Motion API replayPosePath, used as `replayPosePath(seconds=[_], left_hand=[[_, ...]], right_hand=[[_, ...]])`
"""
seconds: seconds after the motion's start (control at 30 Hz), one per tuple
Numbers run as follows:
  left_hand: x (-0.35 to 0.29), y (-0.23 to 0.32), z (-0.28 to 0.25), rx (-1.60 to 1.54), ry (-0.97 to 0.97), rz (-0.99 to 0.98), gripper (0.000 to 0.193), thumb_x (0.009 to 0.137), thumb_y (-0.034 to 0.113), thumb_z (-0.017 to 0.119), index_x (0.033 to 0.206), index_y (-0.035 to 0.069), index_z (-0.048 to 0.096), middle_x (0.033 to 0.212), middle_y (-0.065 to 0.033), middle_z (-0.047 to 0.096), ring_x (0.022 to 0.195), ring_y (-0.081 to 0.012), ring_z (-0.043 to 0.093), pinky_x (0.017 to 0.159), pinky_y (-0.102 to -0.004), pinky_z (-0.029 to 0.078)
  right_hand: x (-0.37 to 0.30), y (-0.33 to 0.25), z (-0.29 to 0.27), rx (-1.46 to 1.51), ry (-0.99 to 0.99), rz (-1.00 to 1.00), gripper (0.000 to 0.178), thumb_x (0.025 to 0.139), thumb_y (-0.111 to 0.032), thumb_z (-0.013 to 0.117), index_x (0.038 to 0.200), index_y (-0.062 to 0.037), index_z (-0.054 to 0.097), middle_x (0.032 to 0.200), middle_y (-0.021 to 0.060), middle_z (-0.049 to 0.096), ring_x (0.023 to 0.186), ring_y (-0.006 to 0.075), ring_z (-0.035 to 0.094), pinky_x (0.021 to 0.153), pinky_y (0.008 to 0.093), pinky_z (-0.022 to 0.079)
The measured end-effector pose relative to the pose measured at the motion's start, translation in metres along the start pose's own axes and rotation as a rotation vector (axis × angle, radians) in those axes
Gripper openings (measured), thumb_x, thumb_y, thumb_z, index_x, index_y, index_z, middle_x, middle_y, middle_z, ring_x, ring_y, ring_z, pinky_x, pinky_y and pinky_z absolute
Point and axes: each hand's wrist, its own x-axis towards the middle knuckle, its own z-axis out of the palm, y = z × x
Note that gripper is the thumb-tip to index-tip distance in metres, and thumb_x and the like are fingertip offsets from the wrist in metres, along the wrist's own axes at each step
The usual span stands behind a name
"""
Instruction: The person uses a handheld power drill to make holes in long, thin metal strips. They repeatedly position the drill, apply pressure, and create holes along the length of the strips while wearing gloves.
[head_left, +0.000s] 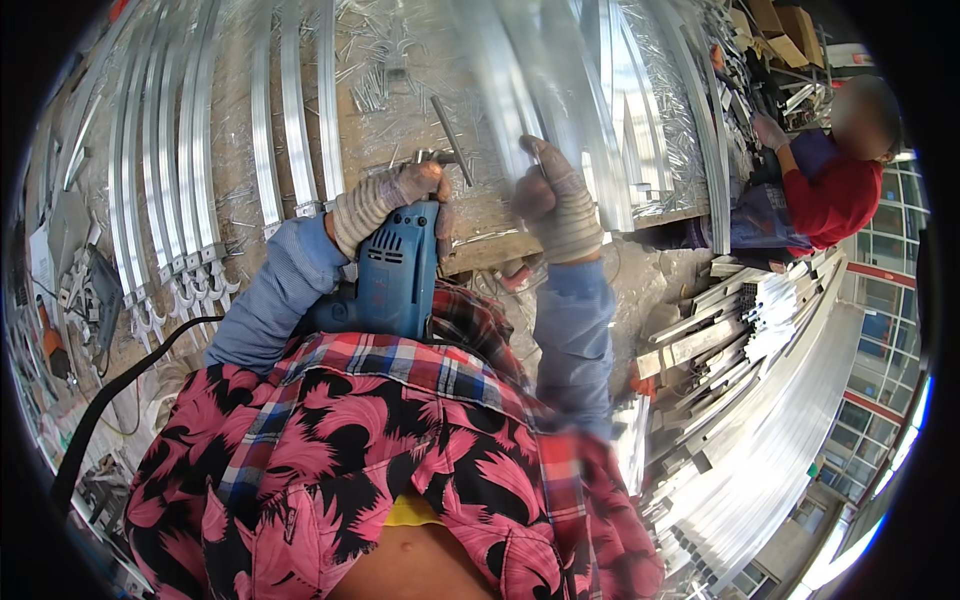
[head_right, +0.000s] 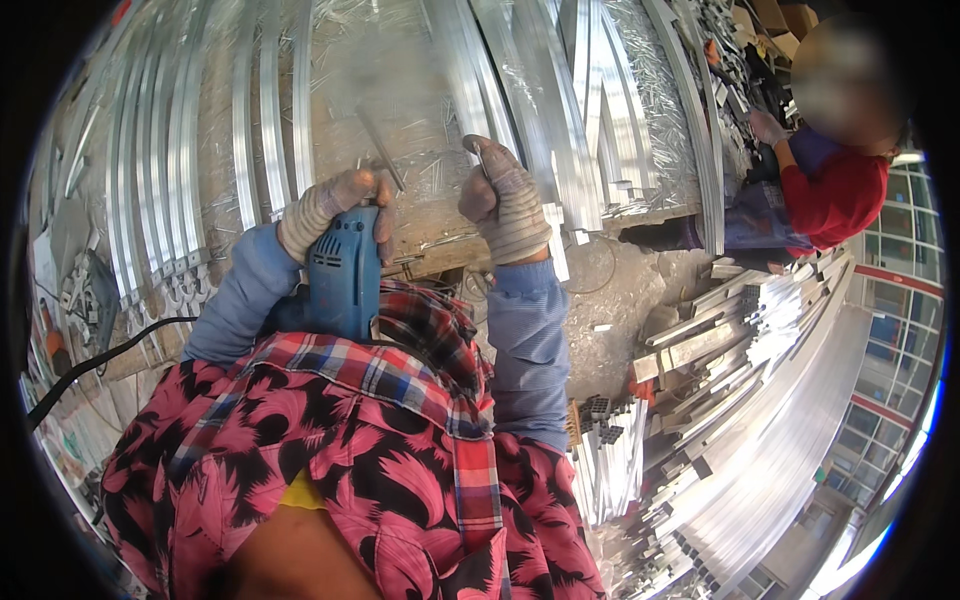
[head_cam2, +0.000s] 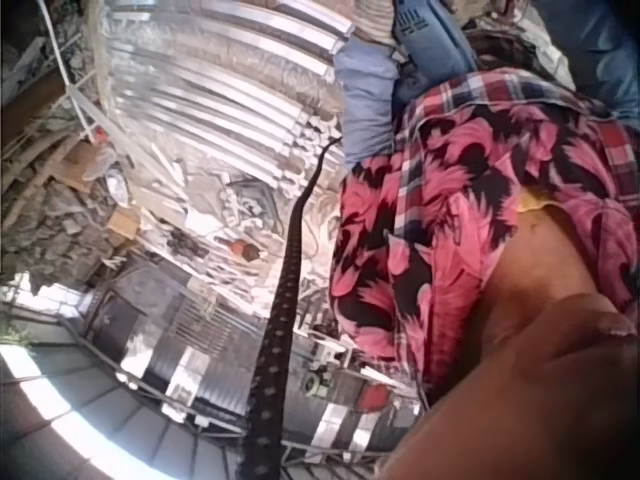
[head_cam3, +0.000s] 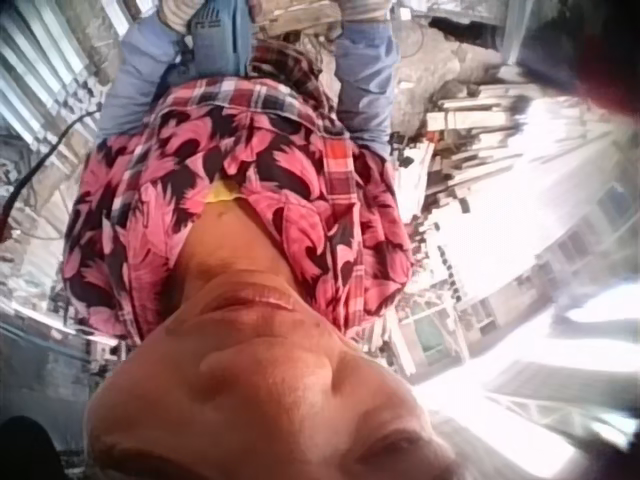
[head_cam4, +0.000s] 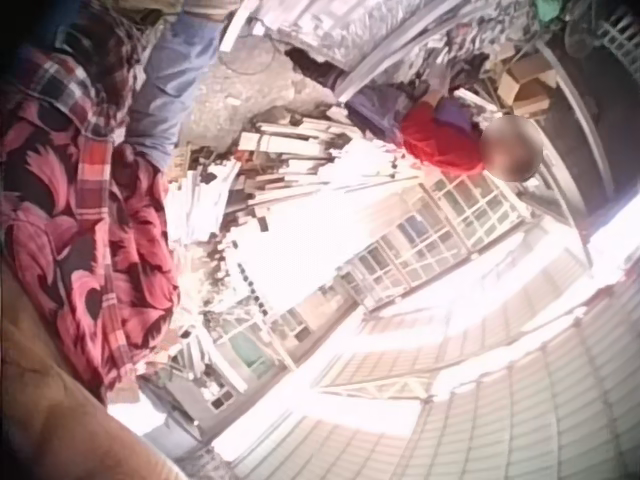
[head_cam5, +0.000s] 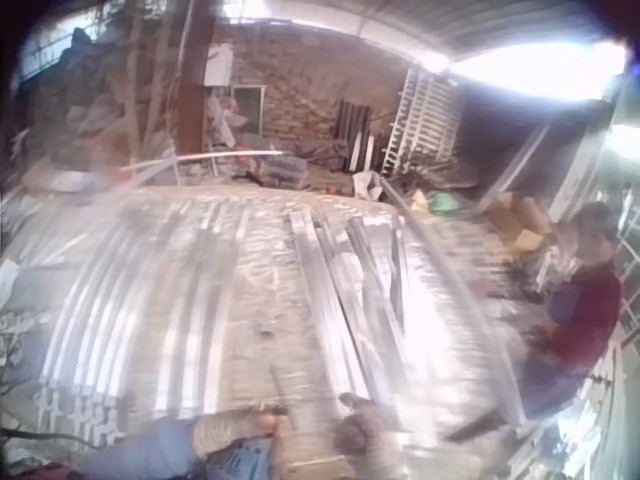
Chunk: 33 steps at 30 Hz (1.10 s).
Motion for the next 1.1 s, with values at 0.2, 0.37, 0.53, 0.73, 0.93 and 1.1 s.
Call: replayPosePath(seconds=[0.2, 0.37, 0.53, 0.73, 0.93, 1.1], left_hand=[[0.0, -0.002, 0.01, 0.006, 0.03, -0.01, 0.037, 0.081, 0.043, 0.052, 0.087, 0.007, 0.048, 0.069, -0.0106, 0.055, 0.067, -0.0263, 0.06, 0.06, -0.0363, 0.052], [-0.002, 0.0, 0.012, 0.079, 0.078, -0.02, 0.044, 0.077, 0.049, 0.054, 0.087, 0.008, 0.047, 0.069, -0.0097, 0.055, 0.066, -0.0258, 0.06, 0.059, -0.0344, 0.051], [0.001, -0.002, 0.011, 0.09, 0.051, -0.04, 0.044, 0.078, 0.049, 0.053, 0.089, 0.008, 0.046, 0.07, -0.0094, 0.055, 0.066, -0.0259, 0.06, 0.059, -0.0346, 0.051], [0.0, 0.0, 0.015, 0.066, 0.047, -0.051, 0.042, 0.079, 0.047, 0.053, 0.089, 0.007, 0.046, 0.07, -0.0111, 0.055, 0.066, -0.0271, 0.06, 0.059, -0.0346, 0.051], [0.004, -0.007, 0.006, 0.07, -0.039, -0.094, 0.035, 0.08, 0.041, 0.055, 0.089, 0.007, 0.05, 0.072, -0.0159, 0.057, 0.069, -0.0334, 0.06, 0.061, -0.0406, 0.051], [0.023, -0.043, -0.04, -0.031, -0.242, -0.165, 0.03, 0.079, 0.038, 0.056, 0.09, 0.01, 0.053, 0.076, -0.0198, 0.059, 0.071, -0.0368, 0.06, 0.063, -0.046, 0.05]], right_hand=[[-0.013, -0.007, -0.005, 0.089, -0.049, -0.075, 0.023, 0.077, -0.013, 0.06, 0.095, -0.0021, 0.05, 0.062, 0.0028, 0.05, 0.051, 0.0115, 0.047, 0.048, 0.0228, 0.04], [-0.028, -0.004, 0.0, 0.032, -0.121, -0.276, 0.034, 0.073, -0.007, 0.061, 0.103, 0.0018, 0.047, 0.075, 0.0096, 0.058, 0.068, 0.0173, 0.056, 0.064, 0.0283, 0.045], [-0.039, -0.004, 0.013, -0.072, -0.082, -0.36, 0.04, 0.073, -0.008, 0.061, 0.107, 0.0036, 0.044, 0.083, 0.0125, 0.06, 0.078, 0.0183, 0.057, 0.072, 0.0287, 0.045], [-0.033, -0.002, 0.017, -0.026, 0.03, -0.389, 0.033, 0.075, -0.011, 0.061, 0.103, 0.0042, 0.049, 0.075, 0.0099, 0.06, 0.069, 0.0141, 0.055, 0.064, 0.0241, 0.043], [-0.018, -0.007, 0.023, -0.085, -0.017, -0.335, 0.027, 0.076, -0.017, 0.063, 0.093, 0.0041, 0.058, 0.063, 0.0039, 0.053, 0.058, 0.0099, 0.047, 0.055, 0.0201, 0.037], [-0.006, -0.012, 0.048, -0.196, -0.142, -0.217, 0.03, 0.074, -0.021, 0.066, 0.091, 0.0022, 0.061, 0.063, 0.0019, 0.052, 0.057, 0.0098, 0.045, 0.056, 0.021, 0.037]])
